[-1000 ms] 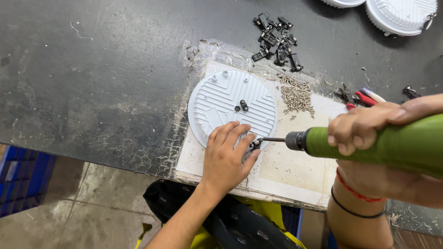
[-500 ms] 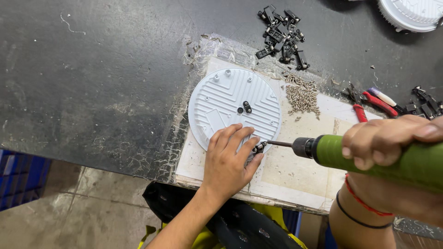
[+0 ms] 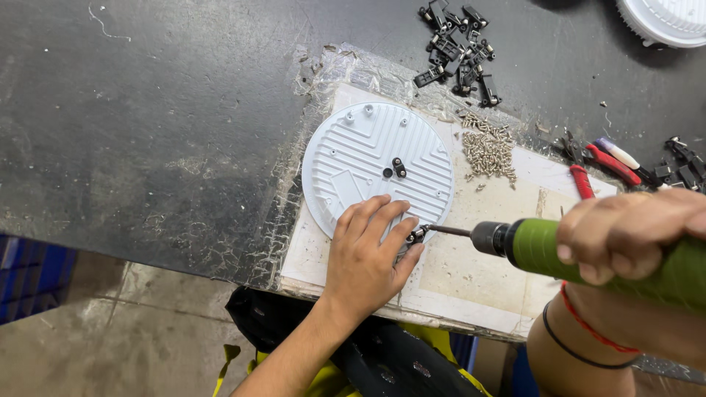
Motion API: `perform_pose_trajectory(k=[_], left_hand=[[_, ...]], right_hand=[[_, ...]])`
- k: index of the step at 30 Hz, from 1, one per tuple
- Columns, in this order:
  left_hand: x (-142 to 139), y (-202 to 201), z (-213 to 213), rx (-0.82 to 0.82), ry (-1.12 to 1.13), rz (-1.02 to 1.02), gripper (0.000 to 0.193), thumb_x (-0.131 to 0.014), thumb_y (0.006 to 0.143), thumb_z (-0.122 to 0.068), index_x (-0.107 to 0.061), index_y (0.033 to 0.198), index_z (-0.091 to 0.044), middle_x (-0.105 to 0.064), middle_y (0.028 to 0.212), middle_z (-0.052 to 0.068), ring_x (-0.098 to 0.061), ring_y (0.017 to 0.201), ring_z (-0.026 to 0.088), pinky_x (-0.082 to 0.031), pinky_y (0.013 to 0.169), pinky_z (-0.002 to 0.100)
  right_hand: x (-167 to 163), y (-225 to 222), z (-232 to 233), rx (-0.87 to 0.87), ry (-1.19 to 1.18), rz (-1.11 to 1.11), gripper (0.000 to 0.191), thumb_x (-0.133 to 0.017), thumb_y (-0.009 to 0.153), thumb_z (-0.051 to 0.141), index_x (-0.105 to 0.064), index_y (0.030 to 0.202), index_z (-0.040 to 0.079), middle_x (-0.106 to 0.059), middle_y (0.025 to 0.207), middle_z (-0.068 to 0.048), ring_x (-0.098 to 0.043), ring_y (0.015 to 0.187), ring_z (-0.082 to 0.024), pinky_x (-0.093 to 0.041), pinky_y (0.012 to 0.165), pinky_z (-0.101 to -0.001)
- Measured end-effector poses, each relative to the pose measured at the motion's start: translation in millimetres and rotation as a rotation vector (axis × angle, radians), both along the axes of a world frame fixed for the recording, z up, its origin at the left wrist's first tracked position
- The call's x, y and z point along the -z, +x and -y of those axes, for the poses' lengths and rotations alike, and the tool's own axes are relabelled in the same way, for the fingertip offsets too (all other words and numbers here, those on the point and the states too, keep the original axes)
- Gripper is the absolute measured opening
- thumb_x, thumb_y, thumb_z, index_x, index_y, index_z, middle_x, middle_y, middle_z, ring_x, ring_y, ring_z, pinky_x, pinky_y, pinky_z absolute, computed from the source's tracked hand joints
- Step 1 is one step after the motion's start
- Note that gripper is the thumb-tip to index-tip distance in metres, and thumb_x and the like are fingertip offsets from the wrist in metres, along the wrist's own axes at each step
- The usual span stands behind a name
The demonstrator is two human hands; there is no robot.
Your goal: The person attaches black mounting clips to the back of round LED panel light housings, driving screws with an electric screwdriver to secure each clip. They rotate the housing to reach each position, then stack the finished light fixtures on the workbench and start the next one.
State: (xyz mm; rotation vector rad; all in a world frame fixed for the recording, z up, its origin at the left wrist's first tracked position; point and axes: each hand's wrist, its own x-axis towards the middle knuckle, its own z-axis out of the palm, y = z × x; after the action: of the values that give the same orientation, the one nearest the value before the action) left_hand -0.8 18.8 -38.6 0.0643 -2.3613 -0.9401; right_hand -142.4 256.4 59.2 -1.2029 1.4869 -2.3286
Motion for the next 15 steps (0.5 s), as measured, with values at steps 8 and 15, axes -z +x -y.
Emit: perform_pose_trajectory(k=[8,15], left_hand=[[-3.8,-1.9,4.9,0.016,0.025,0.025,0.033,-0.077,0.089,-0.024,-0.07,0.117,-0.007,-0.063,0.132,0.008,-0.052,0.133,0.029,-0.038,0.114,0.046],[-5.9,-3.4,7.0,0.019,0.038,0.025,0.031,-0.077,0.09,-0.024,-0.071,0.115,-0.008,-0.064,0.132,0.007,-0.052,0.133,0.029,-0.038,0.113,0.046]], right_hand=[[20.4,-12.0,-31.8,0.083,0.047,-0.053,0.019,-0.067,0.089,0.028,-0.056,0.075,0.019,-0.055,0.067,0.004,-0.055,0.056,-0.012,-0.047,0.06,-0.0332],[29.3,-30.7,-50.1,-0.077,0.028,-0.093,0.025,-0.065,0.091,0.024,-0.052,0.069,0.021,-0.061,0.065,0.007,-0.059,0.056,-0.01,-0.051,0.063,-0.0338]])
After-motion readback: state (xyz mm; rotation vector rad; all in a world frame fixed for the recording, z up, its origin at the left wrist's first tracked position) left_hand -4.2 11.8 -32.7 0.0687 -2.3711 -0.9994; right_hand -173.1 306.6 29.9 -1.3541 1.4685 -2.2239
